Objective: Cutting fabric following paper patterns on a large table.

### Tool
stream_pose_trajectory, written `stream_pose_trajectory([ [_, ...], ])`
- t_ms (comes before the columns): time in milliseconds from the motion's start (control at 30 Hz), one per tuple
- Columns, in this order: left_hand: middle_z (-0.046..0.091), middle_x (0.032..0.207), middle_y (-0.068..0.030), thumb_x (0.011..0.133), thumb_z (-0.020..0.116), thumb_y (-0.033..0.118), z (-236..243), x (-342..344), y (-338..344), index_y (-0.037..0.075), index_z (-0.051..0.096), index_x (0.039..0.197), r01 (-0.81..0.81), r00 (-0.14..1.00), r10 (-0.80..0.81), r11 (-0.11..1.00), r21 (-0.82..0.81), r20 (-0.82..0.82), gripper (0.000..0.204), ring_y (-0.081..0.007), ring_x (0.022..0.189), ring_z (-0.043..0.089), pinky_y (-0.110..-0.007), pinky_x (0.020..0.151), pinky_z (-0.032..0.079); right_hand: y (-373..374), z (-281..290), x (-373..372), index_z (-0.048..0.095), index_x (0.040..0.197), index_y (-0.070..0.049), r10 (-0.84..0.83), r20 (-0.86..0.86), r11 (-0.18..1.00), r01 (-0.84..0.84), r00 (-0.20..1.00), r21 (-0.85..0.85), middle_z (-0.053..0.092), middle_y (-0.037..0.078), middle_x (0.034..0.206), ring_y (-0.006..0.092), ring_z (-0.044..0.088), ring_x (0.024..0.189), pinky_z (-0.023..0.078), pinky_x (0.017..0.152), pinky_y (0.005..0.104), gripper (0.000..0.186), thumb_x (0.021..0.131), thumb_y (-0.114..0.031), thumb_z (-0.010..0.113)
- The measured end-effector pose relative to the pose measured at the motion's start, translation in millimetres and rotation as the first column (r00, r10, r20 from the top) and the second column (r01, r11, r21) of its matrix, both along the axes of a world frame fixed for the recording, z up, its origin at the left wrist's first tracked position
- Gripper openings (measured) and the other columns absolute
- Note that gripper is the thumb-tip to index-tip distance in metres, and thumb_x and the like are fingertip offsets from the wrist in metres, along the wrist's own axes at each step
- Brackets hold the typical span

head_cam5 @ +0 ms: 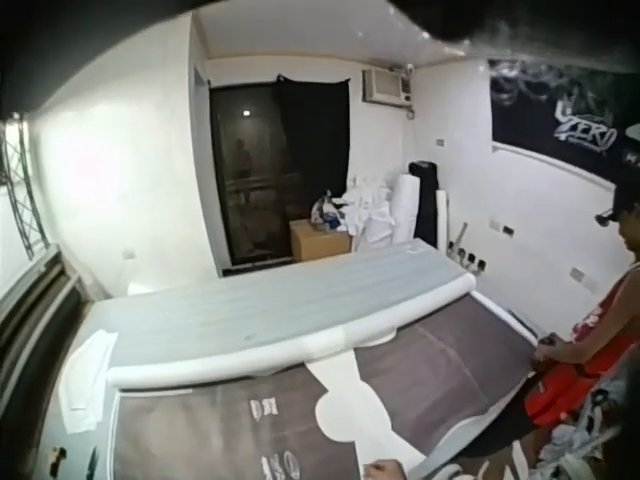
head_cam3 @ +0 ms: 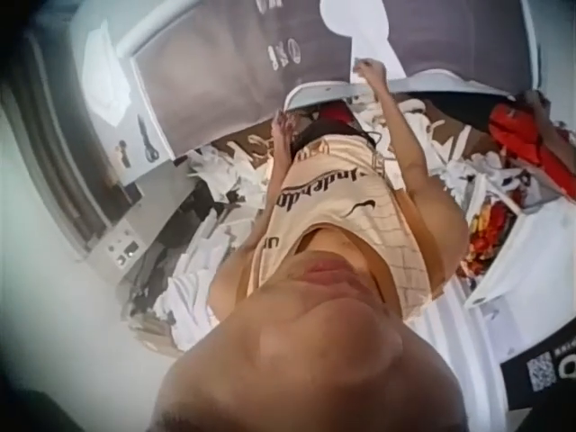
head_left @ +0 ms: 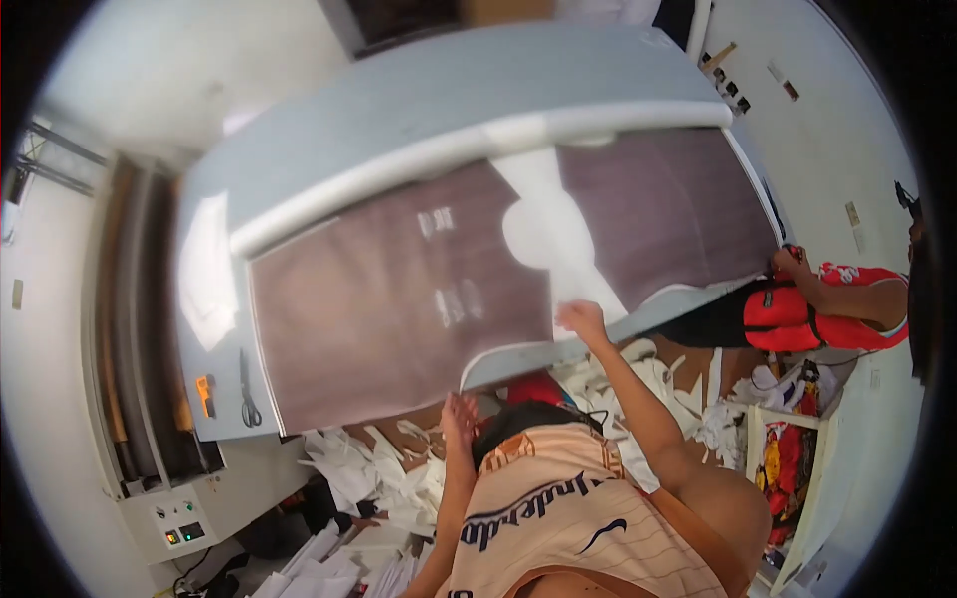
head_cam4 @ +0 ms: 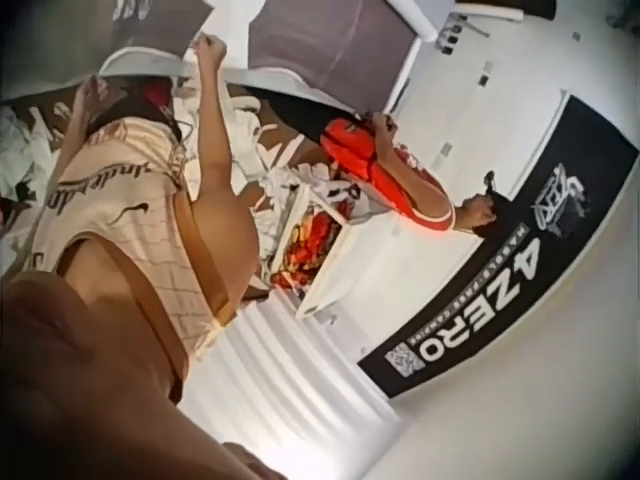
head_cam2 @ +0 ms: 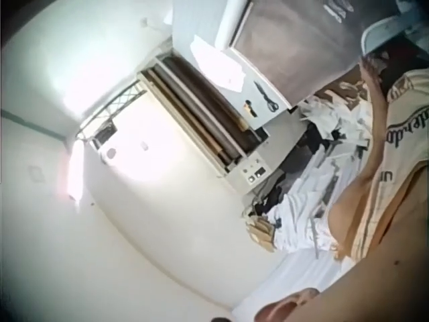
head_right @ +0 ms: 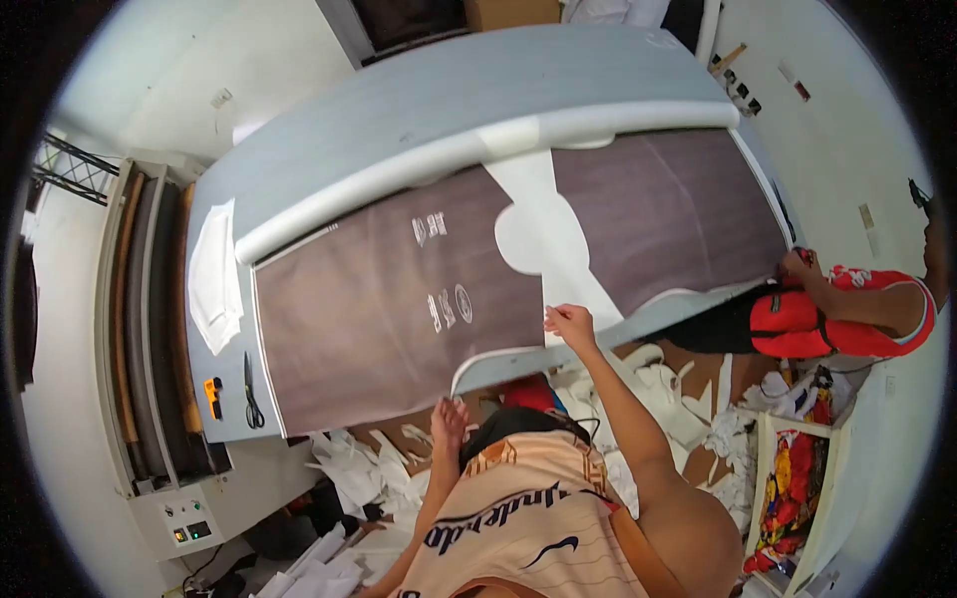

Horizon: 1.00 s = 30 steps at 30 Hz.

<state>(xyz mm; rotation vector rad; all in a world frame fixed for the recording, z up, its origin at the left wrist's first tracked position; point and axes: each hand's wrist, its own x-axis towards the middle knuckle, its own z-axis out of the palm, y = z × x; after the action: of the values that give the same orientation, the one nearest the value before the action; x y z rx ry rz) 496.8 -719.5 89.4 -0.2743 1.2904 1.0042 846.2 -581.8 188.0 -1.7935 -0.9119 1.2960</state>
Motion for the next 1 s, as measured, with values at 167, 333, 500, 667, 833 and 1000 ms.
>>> stream_pose_trajectory([
  [167,0.068,0.077,-0.0076,0.092,0.071,0.041,13,-59,-51,0.004,0.067,0.095,0.434,0.759,-0.446,0.89,-0.141,-0.474,0.037,-0.0182,0.067,0.067,-0.028,0.056,0.051,175,-9,1,0.07,0.108,-0.002,-0.067,0.644,0.869,-0.272,0.762,0.412,0.072,0.016,0.101,0.0295,0.071,0.093,0.054,0.082,0.039,0.032,0.09,-0.028,0.069],
  [333,0.072,0.089,-0.0076,0.092,0.069,0.037,27,-91,-134,0.003,0.065,0.112,0.332,0.754,-0.463,0.881,-0.338,-0.466,0.04,-0.0177,0.075,0.069,-0.033,0.06,0.052,348,-20,37,0.046,0.147,-0.01,-0.061,0.857,0.841,-0.436,0.511,0.32,0.037,0.018,0.156,0.0367,0.039,0.14,0.04,0.109,0.0488,0.067,0.088,-0.033,0.069],
  [500,0.073,0.092,-0.0139,0.093,0.068,0.033,61,-48,-162,-0.002,0.063,0.116,0.189,0.78,-0.483,0.787,-0.587,-0.397,0.042,-0.0222,0.077,0.07,-0.033,0.06,0.054,431,-37,23,0.037,0.154,-0.017,-0.011,0.914,0.83,-0.506,0.406,0.234,0.021,0.014,0.164,0.0386,0.017,0.151,0.02,0.115,0.0651,0.083,0.086,-0.058,0.064],
  [667,0.074,0.097,-0.0159,0.093,0.069,0.032,56,-20,-157,-0.007,0.066,0.116,0.175,0.7,-0.488,0.825,-0.538,-0.521,0.046,-0.0211,0.083,0.07,-0.031,0.07,0.055,522,-38,7,0.035,0.155,-0.018,0.185,0.934,0.846,-0.534,0.305,0.007,0.023,0.014,0.164,0.0388,0.018,0.151,0.016,0.117,0.0637,0.096,0.082,-0.077,0.054],
  [833,0.072,0.104,-0.0137,0.095,0.067,0.033,89,18,-72,-0.001,0.062,0.127,0.342,0.723,-0.517,0.844,-0.414,-0.458,0.047,-0.0197,0.09,0.07,-0.03,0.069,0.052,628,-24,38,0.037,0.153,-0.014,-0.077,0.867,0.89,-0.358,0.492,0.282,0.028,0.02,0.161,0.0399,0.025,0.148,0.02,0.118,0.0597,0.087,0.088,-0.07,0.052],
  [1000,0.071,0.11,-0.0149,0.095,0.067,0.036,89,-1,-66,0.001,0.061,0.128,0.178,0.752,-0.423,0.869,-0.462,-0.505,0.049,-0.0215,0.093,0.07,-0.032,0.075,0.051,577,-69,-7,0.034,0.155,-0.013,-0.303,0.783,0.768,-0.347,0.543,0.538,0.025,0.021,0.161,0.0393,0.023,0.149,0.02,0.117,0.0607,0.074,0.097,-0.056,0.051],
])
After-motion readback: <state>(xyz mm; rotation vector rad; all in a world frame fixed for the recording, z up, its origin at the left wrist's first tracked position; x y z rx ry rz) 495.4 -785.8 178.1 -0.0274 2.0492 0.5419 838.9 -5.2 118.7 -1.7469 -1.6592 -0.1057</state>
